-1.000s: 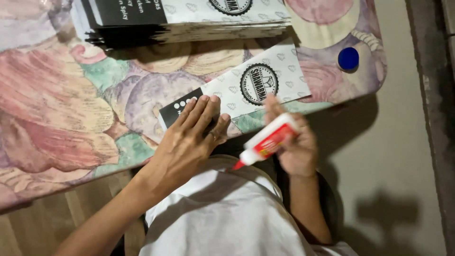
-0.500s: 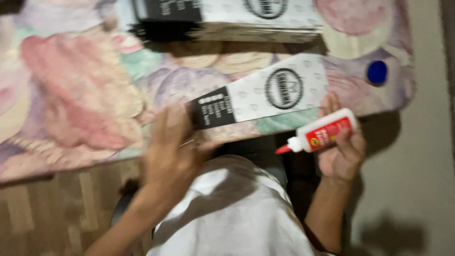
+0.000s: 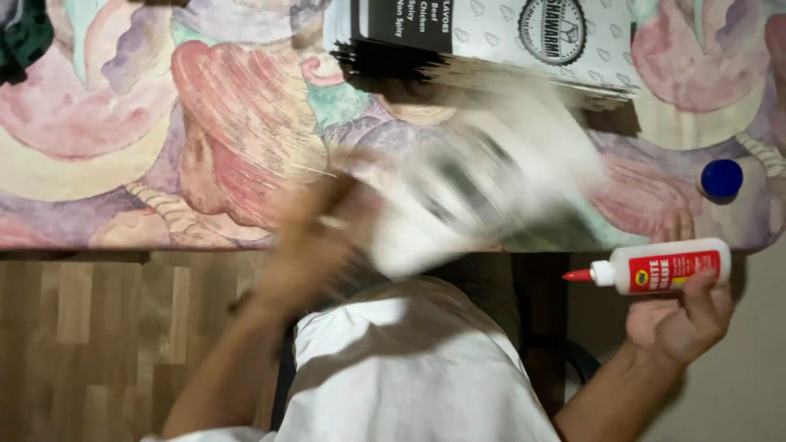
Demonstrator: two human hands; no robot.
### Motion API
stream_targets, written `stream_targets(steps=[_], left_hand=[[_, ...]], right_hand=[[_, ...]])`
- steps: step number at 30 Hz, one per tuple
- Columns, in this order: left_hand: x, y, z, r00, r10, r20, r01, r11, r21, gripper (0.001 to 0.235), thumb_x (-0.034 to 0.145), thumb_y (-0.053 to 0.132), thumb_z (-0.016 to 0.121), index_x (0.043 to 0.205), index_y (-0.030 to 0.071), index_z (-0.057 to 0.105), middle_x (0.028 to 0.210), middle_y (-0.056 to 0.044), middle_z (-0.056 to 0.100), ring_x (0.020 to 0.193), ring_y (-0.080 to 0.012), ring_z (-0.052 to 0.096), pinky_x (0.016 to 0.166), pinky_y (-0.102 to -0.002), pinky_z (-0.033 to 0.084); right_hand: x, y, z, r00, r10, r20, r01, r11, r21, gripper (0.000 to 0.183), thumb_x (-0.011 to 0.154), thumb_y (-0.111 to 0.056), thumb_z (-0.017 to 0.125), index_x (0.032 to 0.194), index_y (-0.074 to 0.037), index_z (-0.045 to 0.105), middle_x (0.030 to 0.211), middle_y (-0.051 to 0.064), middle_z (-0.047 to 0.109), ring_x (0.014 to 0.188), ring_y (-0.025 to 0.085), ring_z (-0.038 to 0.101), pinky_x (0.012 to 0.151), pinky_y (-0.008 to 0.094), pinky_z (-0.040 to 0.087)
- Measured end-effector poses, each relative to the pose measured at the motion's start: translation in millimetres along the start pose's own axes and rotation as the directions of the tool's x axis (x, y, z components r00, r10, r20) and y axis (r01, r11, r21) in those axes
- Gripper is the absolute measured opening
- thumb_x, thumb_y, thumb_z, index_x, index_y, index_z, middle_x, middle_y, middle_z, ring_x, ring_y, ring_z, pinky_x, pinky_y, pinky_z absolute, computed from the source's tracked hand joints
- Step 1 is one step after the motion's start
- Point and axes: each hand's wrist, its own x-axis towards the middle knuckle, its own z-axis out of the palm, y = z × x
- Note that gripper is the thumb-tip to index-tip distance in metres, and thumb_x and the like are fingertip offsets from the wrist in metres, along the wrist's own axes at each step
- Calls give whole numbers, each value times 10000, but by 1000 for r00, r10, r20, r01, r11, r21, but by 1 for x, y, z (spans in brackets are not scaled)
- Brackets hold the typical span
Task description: The person applies glue to the edge of printed paper pouches and folds them to seal. They repeat this process for multiple pouches, stacking the finished items on the table.
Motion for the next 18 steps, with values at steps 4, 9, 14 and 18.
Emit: stream_targets(steps=[4, 9, 14, 18], left_hand=[[34, -43, -61, 744, 477, -468, -536, 844, 9, 213, 1104, 46, 617, 1250, 174, 528, 961, 53, 615, 828, -37, 570, 763, -183, 475], [71, -75, -75, 425, 828, -365, 309, 247, 919, 193, 1192, 214, 566, 1175, 56, 674, 1002, -91, 690, 895, -229, 610, 675, -307, 557], [85, 0, -19, 449, 886, -116, -337, 288, 897, 321, 850, -259, 534, 1099, -107, 669, 1284, -280, 581, 1186, -393, 561, 964, -409, 550], [119, 43, 24, 439, 806, 397, -669, -2, 743, 653, 1019, -111, 631, 1618, -98, 371, 1663, -335, 271, 1549, -449, 199, 1250, -582, 37]], right_hand=[[6, 7, -12, 997, -49, 53, 51, 998, -31, 760, 815, -234, 888, 1371, 161, 553, 1510, 392, 550, 1429, 443, 647, 1336, 468, 533], [8, 10, -12, 948, -65, 313, 136, 968, -212, 776, 1018, -432, 675, 1480, 110, 367, 1617, 359, 353, 1571, 428, 407, 1404, 498, 322], [4, 0, 3, 989, 29, 148, -13, 994, -110, 846, 848, -453, 817, 1414, 89, 499, 1537, 318, 501, 1457, 398, 553, 1300, 483, 450], [12, 4, -30, 998, 22, 61, -21, 1000, -6, 403, 974, -439, 729, 1297, -199, 705, 1296, 285, 698, 1049, 413, 715, 890, 478, 624]])
